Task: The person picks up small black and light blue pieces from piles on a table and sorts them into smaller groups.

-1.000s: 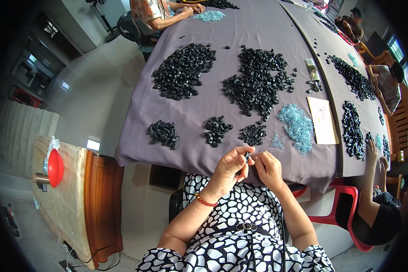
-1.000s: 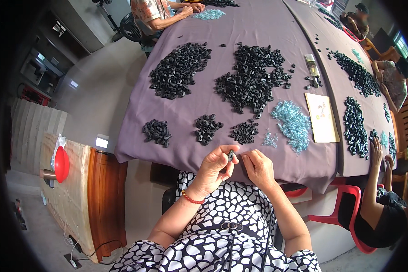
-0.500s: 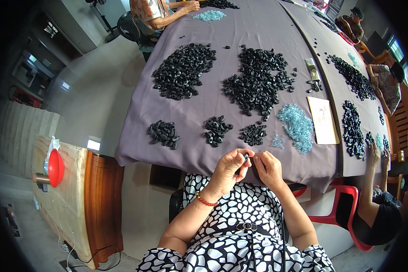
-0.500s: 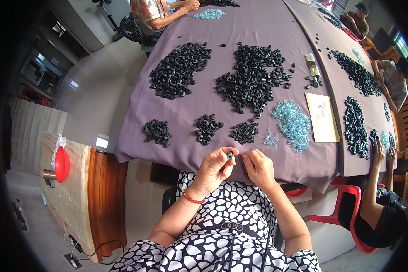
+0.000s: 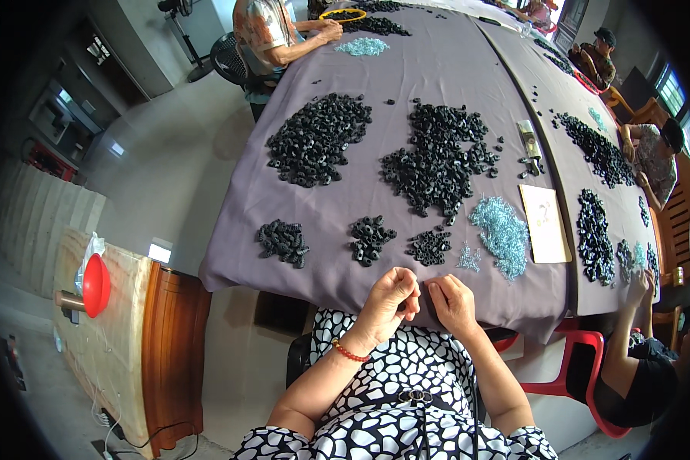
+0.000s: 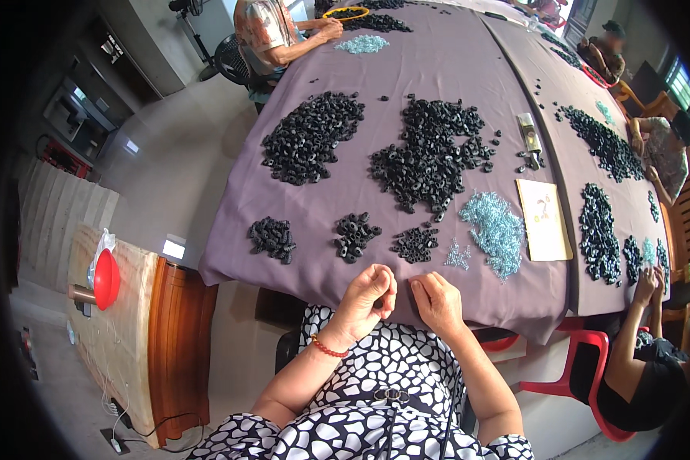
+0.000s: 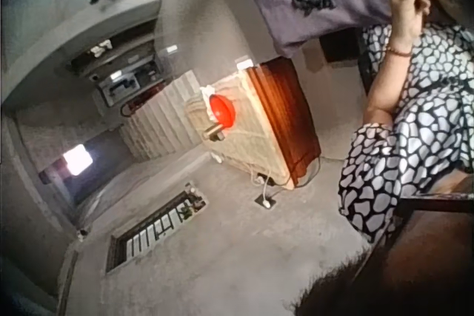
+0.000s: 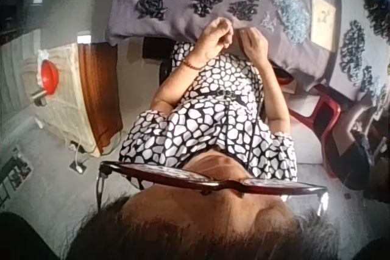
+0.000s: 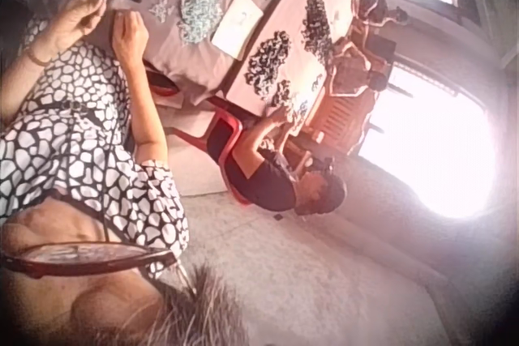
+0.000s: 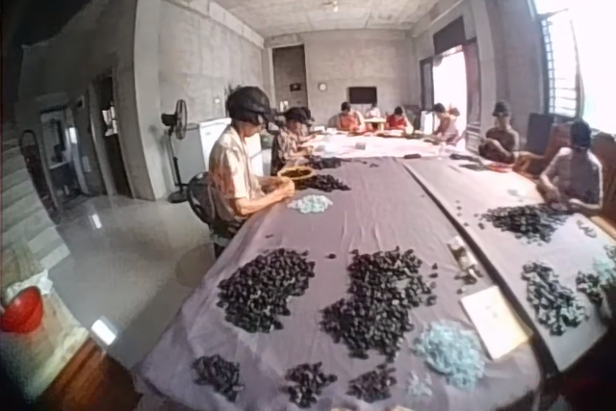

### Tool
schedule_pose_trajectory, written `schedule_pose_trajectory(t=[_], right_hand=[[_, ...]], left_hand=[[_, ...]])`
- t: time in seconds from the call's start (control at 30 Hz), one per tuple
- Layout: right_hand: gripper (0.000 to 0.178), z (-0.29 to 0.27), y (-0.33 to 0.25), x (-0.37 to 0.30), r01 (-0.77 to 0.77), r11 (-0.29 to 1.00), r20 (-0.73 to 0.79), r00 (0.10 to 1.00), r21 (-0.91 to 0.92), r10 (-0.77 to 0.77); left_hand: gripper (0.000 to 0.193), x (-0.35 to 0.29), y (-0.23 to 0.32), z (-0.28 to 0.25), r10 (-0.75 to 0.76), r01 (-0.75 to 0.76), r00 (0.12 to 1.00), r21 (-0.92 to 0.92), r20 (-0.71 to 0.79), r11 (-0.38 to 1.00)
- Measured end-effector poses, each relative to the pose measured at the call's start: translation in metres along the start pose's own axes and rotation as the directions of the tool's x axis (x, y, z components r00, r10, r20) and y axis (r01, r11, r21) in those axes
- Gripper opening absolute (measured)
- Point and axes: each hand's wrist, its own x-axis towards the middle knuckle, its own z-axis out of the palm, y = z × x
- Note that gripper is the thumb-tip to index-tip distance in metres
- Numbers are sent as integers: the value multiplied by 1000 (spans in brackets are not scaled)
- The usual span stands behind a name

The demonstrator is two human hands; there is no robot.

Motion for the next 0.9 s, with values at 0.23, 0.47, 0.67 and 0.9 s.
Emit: schedule_pose_trajectory(t=[0.23, 0.47, 0.67, 0.9], right_hand=[[10, 0, -2, 1, -9, 1000, -1, 1000, -11, 9], [10, -1, 0, 0, -7, 1000, -2, 1000, -7, 7], [9, -2, -1, -1, -3, 1000, -3, 1000, 2, 3], [11, -3, 0, -2, -33, 999, 33, 999, -36, 35]], left_hand=[[29, 0, 6, 5, -47, 46, 999, 41, 4, 998], [17, -2, 20, 21, -91, 116, 990, 244, -111, 963], [31, -2, 20, 11, -260, 262, 959, 11, -110, 965], [18, 4, 11, 7, -204, 204, 979, -117, 14, 972]])
